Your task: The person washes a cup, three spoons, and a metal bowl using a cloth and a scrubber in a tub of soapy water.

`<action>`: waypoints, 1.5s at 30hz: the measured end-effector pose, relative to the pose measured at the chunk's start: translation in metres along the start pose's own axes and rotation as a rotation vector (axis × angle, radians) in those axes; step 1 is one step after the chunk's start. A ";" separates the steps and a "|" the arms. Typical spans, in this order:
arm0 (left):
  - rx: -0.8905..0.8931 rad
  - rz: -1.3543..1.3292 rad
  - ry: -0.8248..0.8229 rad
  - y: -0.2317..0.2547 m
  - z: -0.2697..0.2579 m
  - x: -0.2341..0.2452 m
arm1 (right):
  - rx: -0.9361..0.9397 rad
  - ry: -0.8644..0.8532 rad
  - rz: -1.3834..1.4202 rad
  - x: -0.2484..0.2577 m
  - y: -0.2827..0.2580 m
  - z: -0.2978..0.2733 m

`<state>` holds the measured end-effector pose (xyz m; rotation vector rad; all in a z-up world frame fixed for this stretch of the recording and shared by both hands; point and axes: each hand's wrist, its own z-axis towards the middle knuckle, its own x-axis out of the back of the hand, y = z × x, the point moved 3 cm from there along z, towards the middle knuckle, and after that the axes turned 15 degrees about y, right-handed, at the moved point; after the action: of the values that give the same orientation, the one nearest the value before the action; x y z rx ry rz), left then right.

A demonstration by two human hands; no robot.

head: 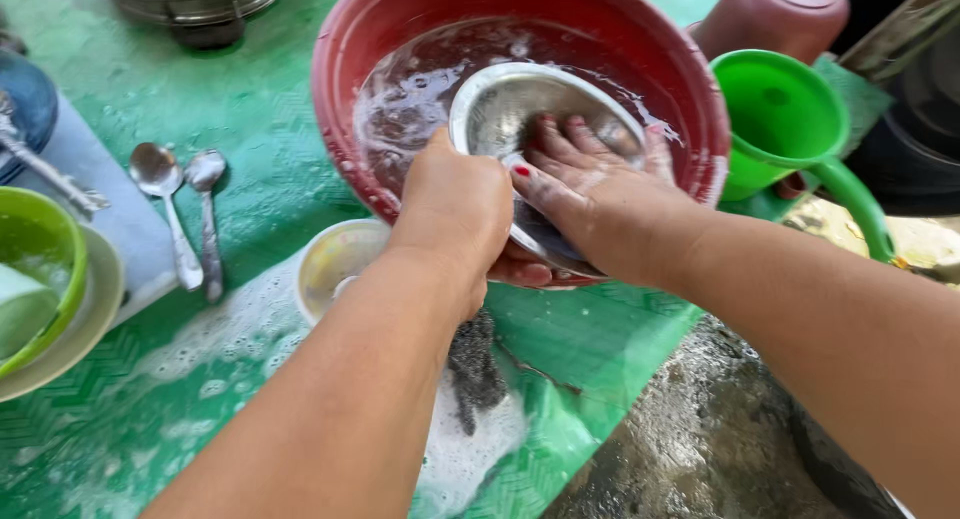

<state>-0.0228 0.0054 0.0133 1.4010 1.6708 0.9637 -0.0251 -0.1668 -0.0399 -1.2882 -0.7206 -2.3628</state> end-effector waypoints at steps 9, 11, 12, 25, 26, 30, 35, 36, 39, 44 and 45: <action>-0.041 0.163 0.247 0.015 0.039 0.042 | 0.072 -0.045 -0.175 -0.031 0.000 0.009; -0.138 0.440 0.336 0.025 0.036 0.038 | -1.033 -0.086 0.688 -0.033 0.022 0.009; -0.143 0.430 0.357 0.029 0.033 0.038 | -1.277 -0.088 0.622 -0.033 0.025 0.011; -0.493 0.330 0.499 -0.003 0.099 0.018 | -1.292 -0.392 1.717 -0.017 -0.033 0.078; -0.278 0.078 0.390 -0.008 0.091 0.019 | -1.303 -0.412 1.718 -0.019 -0.032 0.070; 0.064 0.119 0.326 0.013 0.046 -0.001 | -1.367 -0.338 1.471 -0.027 0.000 0.063; 0.008 0.114 0.194 0.020 0.032 -0.017 | -1.257 -0.439 1.498 -0.036 -0.004 0.059; 0.001 0.120 0.189 0.022 0.034 -0.017 | -1.222 -0.458 1.497 -0.036 -0.003 0.056; 0.001 0.160 0.235 0.025 0.043 -0.007 | -1.049 -0.470 1.491 -0.039 0.000 0.037; -0.846 1.005 0.509 0.047 0.050 -0.014 | -0.553 -0.308 0.796 -0.054 0.016 0.024; -0.848 1.006 0.507 0.046 0.050 -0.017 | -0.545 -0.151 0.612 -0.049 0.022 0.022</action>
<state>0.0444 -0.0012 0.0334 1.3793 0.5216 2.3821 0.0266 -0.1681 -0.0655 -1.6160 0.2970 -2.0061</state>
